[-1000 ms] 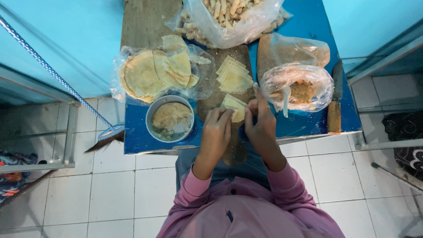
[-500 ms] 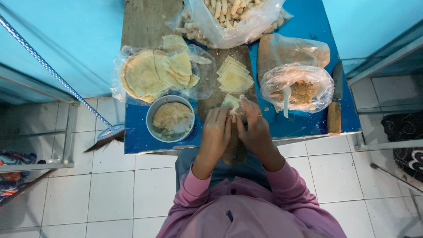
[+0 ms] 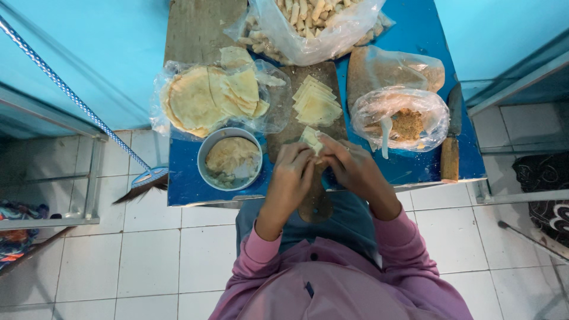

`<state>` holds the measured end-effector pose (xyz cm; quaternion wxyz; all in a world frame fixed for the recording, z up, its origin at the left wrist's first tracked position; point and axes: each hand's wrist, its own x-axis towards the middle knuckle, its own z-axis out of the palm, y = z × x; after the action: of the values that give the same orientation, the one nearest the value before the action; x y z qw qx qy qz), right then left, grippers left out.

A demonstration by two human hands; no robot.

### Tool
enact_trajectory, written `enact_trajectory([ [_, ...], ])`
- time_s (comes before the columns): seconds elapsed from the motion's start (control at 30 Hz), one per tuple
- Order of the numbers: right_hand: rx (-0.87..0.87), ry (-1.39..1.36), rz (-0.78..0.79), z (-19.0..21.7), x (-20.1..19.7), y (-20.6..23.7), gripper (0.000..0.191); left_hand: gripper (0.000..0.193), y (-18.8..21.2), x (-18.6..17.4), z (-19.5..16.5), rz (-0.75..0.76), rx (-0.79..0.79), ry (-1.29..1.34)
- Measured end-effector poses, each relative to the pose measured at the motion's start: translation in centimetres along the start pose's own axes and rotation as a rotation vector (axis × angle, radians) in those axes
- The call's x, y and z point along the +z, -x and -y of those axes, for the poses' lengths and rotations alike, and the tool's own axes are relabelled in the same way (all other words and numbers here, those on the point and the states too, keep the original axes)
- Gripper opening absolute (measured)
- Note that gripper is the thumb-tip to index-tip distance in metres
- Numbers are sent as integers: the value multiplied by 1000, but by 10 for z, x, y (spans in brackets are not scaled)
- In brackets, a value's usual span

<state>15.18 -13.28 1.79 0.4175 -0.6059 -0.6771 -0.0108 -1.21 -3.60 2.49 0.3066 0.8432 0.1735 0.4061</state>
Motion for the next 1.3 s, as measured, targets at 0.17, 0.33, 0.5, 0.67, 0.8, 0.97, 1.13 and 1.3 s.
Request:
enact_trajectory([
  [0.17, 137, -71, -81, -10, 8, -1, 55, 23, -2, -6, 2, 92, 20, -11],
  [0.33, 93, -83, -23, -11, -2, -1, 64, 13, -3, 0, 7, 68, 7, -43],
  [0.5, 148, -100, 28, -11, -1, -4, 63, 14, -2, 0, 8, 69, -27, -15],
  [0.67, 110, -123, -20, -22, 5, -11, 47, 17, -7, -4, 6, 98, -50, 3],
  [0.8, 186, -197, -11, -23, 5, -12, 57, 25, -10, -9, 6, 116, -40, 45],
  [0.97, 152, -165, 18, -21, 1, -16, 62, 11, -5, -2, 6, 79, -83, 41],
  [1.13, 288, -238, 37, -19, 4, -25, 65, 10, -9, 8, 13, 27, -133, 15],
  [1.3, 134, -157, 15, -16, 6, -30, 67, 13, -13, 11, 14, -2, -135, -37],
])
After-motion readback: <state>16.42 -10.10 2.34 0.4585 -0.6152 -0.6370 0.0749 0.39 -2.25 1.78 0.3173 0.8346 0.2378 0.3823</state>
